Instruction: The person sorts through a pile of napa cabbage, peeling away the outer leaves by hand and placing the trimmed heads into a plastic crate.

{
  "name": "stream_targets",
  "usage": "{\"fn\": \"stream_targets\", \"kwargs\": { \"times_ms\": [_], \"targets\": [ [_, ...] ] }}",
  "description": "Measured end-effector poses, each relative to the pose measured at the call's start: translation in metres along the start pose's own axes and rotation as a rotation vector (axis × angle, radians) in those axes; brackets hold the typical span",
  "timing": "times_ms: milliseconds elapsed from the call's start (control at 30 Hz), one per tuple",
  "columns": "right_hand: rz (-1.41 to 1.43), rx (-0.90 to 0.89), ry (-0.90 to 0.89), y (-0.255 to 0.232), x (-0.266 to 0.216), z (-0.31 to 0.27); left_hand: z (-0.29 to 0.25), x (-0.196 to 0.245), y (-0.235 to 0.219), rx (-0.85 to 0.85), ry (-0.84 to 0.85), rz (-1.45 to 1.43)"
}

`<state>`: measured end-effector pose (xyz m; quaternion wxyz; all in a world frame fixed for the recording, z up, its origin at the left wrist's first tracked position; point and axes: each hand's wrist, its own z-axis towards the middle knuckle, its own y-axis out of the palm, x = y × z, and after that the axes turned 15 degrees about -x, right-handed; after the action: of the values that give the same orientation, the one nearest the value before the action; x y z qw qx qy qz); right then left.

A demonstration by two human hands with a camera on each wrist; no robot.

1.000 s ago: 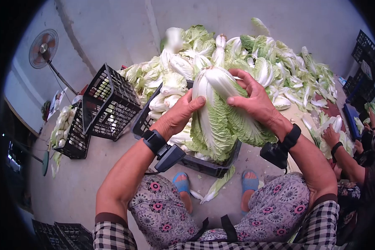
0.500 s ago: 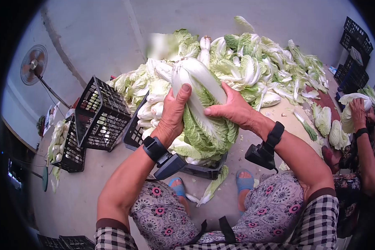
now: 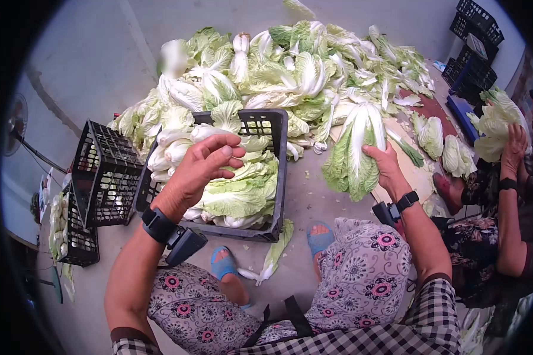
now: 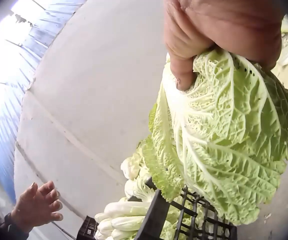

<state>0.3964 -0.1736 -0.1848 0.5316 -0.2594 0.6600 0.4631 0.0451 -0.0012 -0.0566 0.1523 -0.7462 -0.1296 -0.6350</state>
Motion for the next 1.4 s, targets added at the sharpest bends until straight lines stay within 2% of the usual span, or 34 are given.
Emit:
{"fn": "stream_targets", "kwargs": {
  "times_ms": [167,267,367,400,433,467,567,633,667,700,800,833,933,1033,1133,1267,1400],
  "targets": [
    [0.055,0.230,0.003,-0.059,0.017,-0.010,-0.003,-0.009,-0.007,0.037,-0.056,-0.034],
    [0.023,0.266,-0.044,-0.089,0.006,-0.009,-0.005,-0.012,-0.010,0.059,-0.091,-0.038],
    [-0.281,0.487,0.231,-0.088,-0.012,-0.015,-0.007,-0.014,-0.016,0.047,-0.077,-0.064],
    [-0.312,0.432,0.170,-0.156,0.033,0.011,-0.007,-0.014,-0.018,0.044,-0.071,-0.077],
    [-0.521,0.437,0.307,-0.134,0.020,0.008,-0.006,-0.014,-0.019,0.051,-0.071,-0.086],
    [-0.563,0.371,0.302,-0.111,0.010,0.006,-0.008,-0.013,-0.023,0.066,-0.073,-0.092],
    [-0.589,0.132,0.298,-0.081,0.014,0.026,-0.009,-0.013,-0.039,0.103,-0.040,-0.104],
    [-0.556,-0.031,0.351,-0.024,-0.011,0.024,-0.010,-0.011,-0.058,0.153,-0.063,0.004],
    [-0.625,-0.116,0.324,-0.005,-0.017,0.028,-0.010,-0.009,-0.065,0.175,-0.075,0.053],
    [-0.692,-0.199,0.297,0.013,-0.021,0.034,-0.013,-0.006,-0.073,0.176,-0.106,0.196],
    [-0.775,-0.432,0.223,0.057,-0.029,0.048,-0.017,-0.033,-0.107,0.170,-0.053,0.657],
    [-0.784,-0.505,0.201,0.071,-0.031,0.051,-0.018,-0.030,-0.108,0.190,-0.126,0.728],
    [-0.765,-0.606,0.104,0.105,-0.027,0.051,-0.012,-0.047,-0.117,0.333,-0.168,0.804],
    [-0.674,-0.709,0.134,0.117,-0.025,0.047,0.011,-0.073,-0.133,0.349,-0.003,1.038],
    [-0.635,-0.715,0.161,0.126,-0.024,0.044,0.046,-0.092,-0.146,0.322,0.086,1.086],
    [-0.614,-0.732,0.197,0.126,-0.012,0.043,0.077,-0.107,-0.154,0.264,-0.066,1.096],
    [-0.621,-0.743,0.250,0.126,-0.005,0.040,0.082,-0.103,-0.157,0.307,-0.053,0.978]
  ]
}}
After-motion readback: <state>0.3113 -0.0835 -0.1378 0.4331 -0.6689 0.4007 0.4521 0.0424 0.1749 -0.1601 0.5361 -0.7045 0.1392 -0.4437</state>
